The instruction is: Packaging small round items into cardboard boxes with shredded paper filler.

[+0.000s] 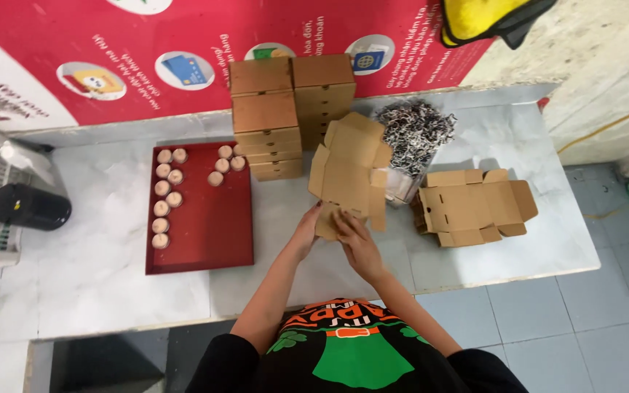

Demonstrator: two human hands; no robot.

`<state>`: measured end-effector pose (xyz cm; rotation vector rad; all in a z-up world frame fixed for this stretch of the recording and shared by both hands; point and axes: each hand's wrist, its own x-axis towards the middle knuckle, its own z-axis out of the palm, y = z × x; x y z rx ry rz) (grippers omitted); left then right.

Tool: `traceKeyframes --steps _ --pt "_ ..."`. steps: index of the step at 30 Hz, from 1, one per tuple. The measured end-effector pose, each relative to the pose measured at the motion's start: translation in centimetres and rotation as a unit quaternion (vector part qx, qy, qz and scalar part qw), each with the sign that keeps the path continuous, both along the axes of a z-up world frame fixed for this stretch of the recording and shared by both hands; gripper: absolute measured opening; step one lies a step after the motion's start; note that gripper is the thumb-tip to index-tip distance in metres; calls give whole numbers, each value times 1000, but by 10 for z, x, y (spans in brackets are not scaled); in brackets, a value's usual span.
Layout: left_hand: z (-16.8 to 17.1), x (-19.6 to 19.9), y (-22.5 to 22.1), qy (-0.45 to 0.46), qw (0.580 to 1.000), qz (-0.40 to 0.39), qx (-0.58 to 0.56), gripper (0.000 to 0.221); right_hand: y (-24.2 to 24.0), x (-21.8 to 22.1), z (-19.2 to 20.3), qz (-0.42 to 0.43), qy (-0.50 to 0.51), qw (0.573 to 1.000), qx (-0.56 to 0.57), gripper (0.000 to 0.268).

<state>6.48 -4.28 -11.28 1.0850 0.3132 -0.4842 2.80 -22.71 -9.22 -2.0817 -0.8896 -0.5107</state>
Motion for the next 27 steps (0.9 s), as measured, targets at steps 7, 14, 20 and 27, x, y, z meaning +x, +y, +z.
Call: traceKeyframes --steps 7,14,20,27 --pt "-162 -27 55 -205 943 55 256 39 8 4 -59 108 109 979 -134 20" --pt "-81 -23 79 -225 894 -42 386 105 0 11 -60 164 277 926 -199 23" --pt "-66 4 69 -351 852 -53 385 133 -16 34 -100 119 263 933 -213 33" --pt "-67 5 69 -318 847 -102 414 133 -7 55 -73 -34 213 951 -223 75"
